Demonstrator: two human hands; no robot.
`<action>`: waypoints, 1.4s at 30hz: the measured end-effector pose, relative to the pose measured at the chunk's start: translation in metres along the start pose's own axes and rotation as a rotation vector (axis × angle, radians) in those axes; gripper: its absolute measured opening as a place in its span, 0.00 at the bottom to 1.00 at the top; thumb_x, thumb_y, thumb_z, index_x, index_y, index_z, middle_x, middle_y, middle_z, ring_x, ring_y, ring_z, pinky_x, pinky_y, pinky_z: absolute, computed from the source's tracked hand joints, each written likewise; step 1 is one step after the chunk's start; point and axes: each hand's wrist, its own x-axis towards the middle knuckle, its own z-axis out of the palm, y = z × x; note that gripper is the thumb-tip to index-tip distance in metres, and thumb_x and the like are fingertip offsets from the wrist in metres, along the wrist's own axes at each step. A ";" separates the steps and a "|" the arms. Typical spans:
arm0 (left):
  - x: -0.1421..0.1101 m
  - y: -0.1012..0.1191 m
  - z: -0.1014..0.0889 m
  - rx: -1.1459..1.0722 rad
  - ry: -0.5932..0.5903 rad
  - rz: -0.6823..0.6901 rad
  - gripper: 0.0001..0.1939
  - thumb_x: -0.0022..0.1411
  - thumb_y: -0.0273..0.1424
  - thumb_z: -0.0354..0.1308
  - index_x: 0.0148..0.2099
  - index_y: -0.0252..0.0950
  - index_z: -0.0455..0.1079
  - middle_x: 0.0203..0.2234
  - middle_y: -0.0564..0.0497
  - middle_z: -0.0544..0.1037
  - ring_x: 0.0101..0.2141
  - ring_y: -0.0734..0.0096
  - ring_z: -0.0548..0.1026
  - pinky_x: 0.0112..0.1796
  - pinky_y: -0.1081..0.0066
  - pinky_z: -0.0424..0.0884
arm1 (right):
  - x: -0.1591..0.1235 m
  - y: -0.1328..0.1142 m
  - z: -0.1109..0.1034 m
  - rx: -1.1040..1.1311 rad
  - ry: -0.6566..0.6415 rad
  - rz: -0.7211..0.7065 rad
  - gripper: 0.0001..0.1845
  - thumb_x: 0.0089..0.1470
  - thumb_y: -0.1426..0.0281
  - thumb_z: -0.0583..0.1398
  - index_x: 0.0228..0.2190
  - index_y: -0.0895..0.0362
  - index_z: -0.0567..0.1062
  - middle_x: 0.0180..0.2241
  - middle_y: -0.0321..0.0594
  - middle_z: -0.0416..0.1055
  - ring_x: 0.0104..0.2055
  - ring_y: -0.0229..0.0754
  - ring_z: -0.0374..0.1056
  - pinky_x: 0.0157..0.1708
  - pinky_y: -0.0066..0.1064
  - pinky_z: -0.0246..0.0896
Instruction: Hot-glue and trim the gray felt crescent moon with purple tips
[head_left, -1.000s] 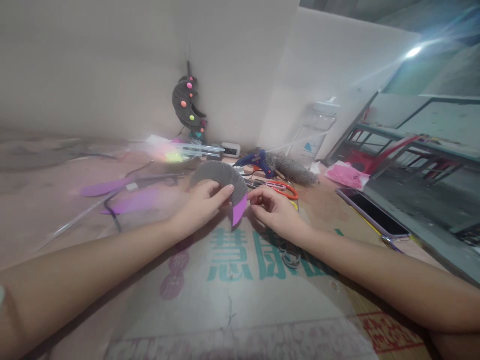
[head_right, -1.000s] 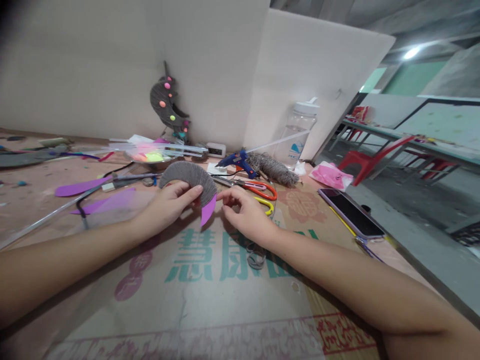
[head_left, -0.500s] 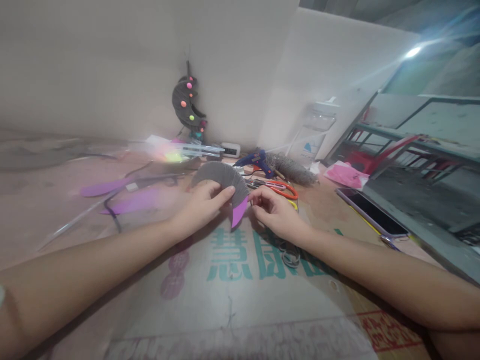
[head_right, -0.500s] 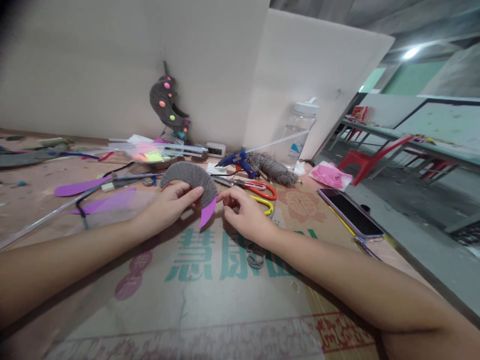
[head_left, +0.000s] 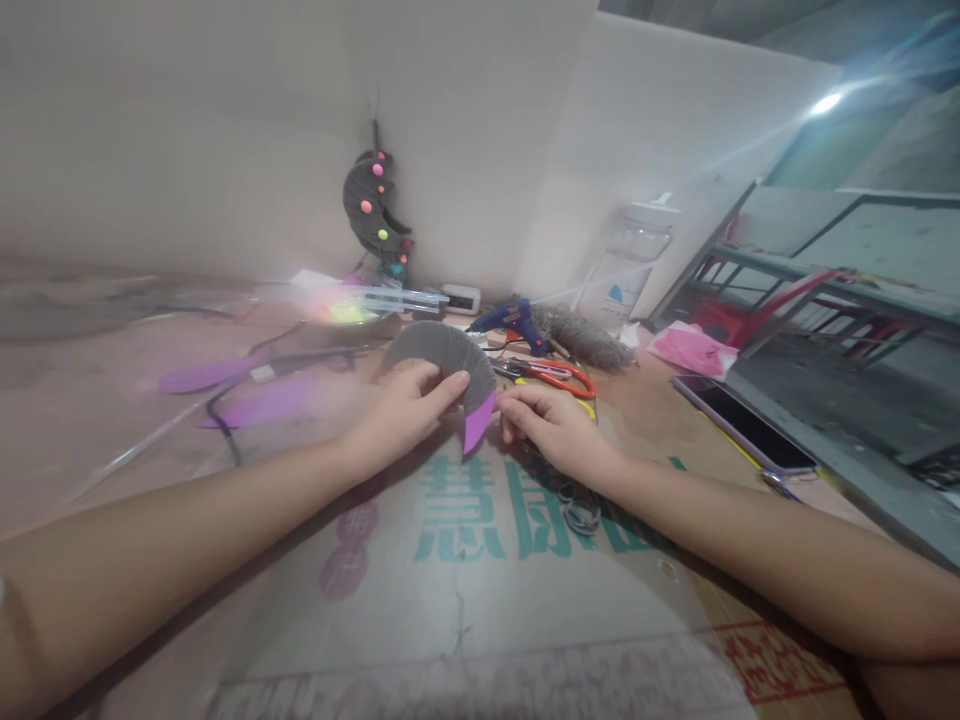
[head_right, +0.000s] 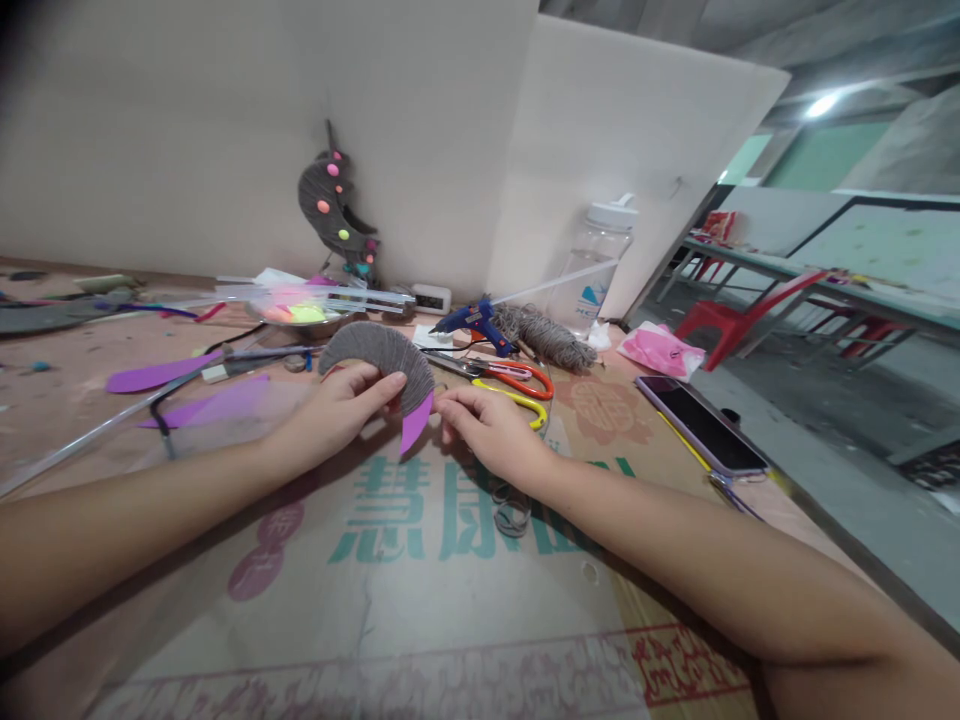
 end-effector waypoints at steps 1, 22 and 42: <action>0.000 0.000 0.000 0.006 -0.001 0.003 0.24 0.64 0.48 0.48 0.24 0.36 0.66 0.19 0.52 0.70 0.26 0.68 0.69 0.30 0.68 0.62 | 0.000 -0.001 0.000 -0.001 -0.015 -0.001 0.16 0.61 0.61 0.54 0.25 0.57 0.71 0.22 0.32 0.67 0.21 0.33 0.60 0.21 0.25 0.54; -0.003 0.002 0.000 -0.129 -0.127 -0.027 0.25 0.62 0.50 0.51 0.27 0.33 0.69 0.22 0.52 0.72 0.26 0.69 0.69 0.28 0.71 0.61 | 0.000 0.000 -0.001 0.071 0.016 0.031 0.17 0.60 0.58 0.56 0.25 0.56 0.67 0.19 0.29 0.65 0.18 0.31 0.60 0.18 0.23 0.52; -0.001 0.002 0.001 -0.075 -0.197 -0.001 0.25 0.62 0.49 0.50 0.25 0.33 0.70 0.18 0.52 0.71 0.24 0.71 0.68 0.26 0.71 0.60 | 0.000 -0.002 -0.002 0.095 0.044 0.027 0.17 0.60 0.60 0.57 0.24 0.56 0.67 0.18 0.29 0.65 0.17 0.31 0.59 0.18 0.23 0.52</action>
